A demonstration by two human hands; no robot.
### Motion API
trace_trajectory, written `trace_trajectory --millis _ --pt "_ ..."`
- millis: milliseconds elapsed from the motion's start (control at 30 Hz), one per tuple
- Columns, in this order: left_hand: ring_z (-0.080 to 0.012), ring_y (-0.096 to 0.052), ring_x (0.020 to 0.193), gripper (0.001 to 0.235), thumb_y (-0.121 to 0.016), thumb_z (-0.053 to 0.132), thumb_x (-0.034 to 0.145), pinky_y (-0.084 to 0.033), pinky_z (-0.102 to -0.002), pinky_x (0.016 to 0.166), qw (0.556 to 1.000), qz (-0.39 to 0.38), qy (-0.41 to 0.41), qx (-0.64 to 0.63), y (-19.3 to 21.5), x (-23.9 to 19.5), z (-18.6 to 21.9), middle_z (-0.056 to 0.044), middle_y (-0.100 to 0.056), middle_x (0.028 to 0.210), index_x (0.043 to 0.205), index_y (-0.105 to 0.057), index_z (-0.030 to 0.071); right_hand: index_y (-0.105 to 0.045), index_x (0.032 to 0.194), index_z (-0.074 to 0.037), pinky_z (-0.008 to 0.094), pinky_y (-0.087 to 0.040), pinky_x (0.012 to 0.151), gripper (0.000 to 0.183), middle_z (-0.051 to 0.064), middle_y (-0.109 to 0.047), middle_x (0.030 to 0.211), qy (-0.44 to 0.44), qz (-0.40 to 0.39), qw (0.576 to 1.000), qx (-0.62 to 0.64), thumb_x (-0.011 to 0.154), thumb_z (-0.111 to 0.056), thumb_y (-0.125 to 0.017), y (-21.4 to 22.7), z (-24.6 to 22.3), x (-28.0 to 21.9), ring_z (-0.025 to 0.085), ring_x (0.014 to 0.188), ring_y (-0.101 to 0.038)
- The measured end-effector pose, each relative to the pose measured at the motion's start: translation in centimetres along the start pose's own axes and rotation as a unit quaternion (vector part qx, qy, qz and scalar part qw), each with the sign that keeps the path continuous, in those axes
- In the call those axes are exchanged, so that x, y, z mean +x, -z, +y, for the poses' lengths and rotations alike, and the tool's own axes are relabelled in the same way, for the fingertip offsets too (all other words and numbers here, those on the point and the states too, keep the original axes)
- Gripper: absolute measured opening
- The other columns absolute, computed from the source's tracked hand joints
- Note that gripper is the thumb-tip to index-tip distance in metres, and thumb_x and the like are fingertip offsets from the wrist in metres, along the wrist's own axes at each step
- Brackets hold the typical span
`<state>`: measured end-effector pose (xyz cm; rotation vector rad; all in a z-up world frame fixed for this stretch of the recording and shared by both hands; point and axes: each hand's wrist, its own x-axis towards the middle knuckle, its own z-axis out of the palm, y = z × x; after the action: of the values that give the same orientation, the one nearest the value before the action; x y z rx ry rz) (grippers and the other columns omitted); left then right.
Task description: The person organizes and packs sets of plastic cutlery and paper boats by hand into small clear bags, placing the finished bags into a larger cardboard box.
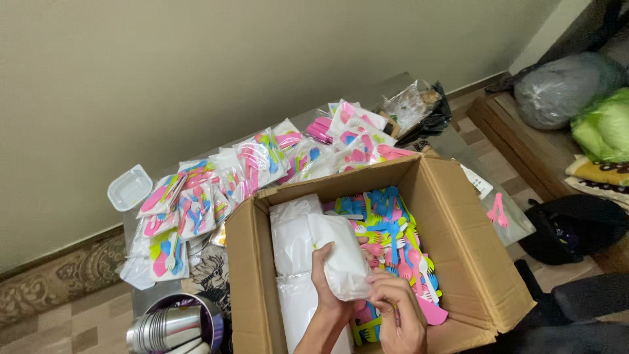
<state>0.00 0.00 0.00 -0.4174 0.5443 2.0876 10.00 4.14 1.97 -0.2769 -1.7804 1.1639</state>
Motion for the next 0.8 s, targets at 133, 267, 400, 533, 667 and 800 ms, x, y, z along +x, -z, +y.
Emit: trace_trajectory --millis 133,267,400,533,667,800 --pt "-0.0266 -0.058 0.066 0.059 -0.053 0.048 0.081 -0.046 -0.035 0.062 0.999 0.032 -0.001 -0.022 -0.3 0.0 -0.3 -0.019 -0.064 0.081 0.108 -0.064 -0.003 -0.063 0.079 -0.003 0.037 -0.064 0.085 0.032 0.009 -0.066 0.078 -0.007 0.043 0.997 -0.07 0.102 -0.021 -0.049 -0.2 -0.8 -0.7 0.023 0.079 -0.07" --pt "-0.0345 -0.055 0.057 0.064 -0.05 0.052 0.081 -0.046 -0.044 0.054 0.999 0.022 0.029 -0.032 -0.4 0.1 -0.4 -0.02 -0.059 0.078 0.111 -0.06 -0.004 -0.063 0.075 -0.005 0.026 -0.057 0.076 0.032 0.007 -0.068 0.076 -0.014 0.065 0.991 -0.118 0.101 -0.018 -0.05 -0.4 -2.6 -0.6 0.019 0.076 -0.071" --pt "-0.037 -0.055 0.057 0.064 -0.05 0.049 0.081 -0.047 -0.046 0.054 0.999 0.043 0.014 -0.02 -1.1 -0.1 -0.4 -0.023 -0.06 0.079 0.111 -0.061 -0.006 -0.061 0.075 -0.005 0.023 -0.054 0.075 0.022 0.006 -0.067 0.076 -0.026 0.093 0.984 -0.149 0.095 0.0 -0.053 -0.9 -3.8 -0.9 0.017 0.075 -0.069" --pt "-0.0315 -0.054 0.063 0.063 -0.05 0.048 0.08 -0.048 -0.045 0.057 0.999 -0.028 0.021 -0.04 -1.3 0.2 -0.3 -0.021 -0.06 0.081 0.113 -0.06 -0.004 -0.063 0.074 -0.006 0.025 -0.057 0.08 0.023 0.007 -0.069 0.078 -0.04 0.119 0.976 -0.176 0.095 0.0 -0.055 -1.2 -4.1 -1.2 0.019 0.078 -0.072" --pt "-0.0346 -0.057 0.059 0.063 -0.049 0.051 0.081 -0.044 -0.043 0.056 1.0 0.01 0.001 -0.023 -1.4 0.5 -0.2 -0.02 -0.061 0.078 0.111 -0.062 -0.003 -0.065 0.079 -0.009 0.023 -0.056 0.08 0.022 0.003 -0.071 0.081 -0.031 0.096 0.972 -0.213 0.096 -0.001 -0.054 -1.0 -4.1 -1.3 0.016 0.081 -0.074" --pt "-0.0387 -0.058 0.058 0.063 -0.049 0.05 0.081 -0.043 -0.046 0.057 0.999 -0.019 -0.034 -0.014 -0.9 1.3 -0.1 -0.022 -0.06 0.079 0.112 -0.057 -0.004 -0.065 0.078 -0.01 0.024 -0.058 0.079 0.025 0.004 -0.072 0.084 -0.03 0.071 0.972 -0.222 0.099 -0.005 -0.051 -0.5 -3.3 -1.6 0.018 0.087 -0.076"
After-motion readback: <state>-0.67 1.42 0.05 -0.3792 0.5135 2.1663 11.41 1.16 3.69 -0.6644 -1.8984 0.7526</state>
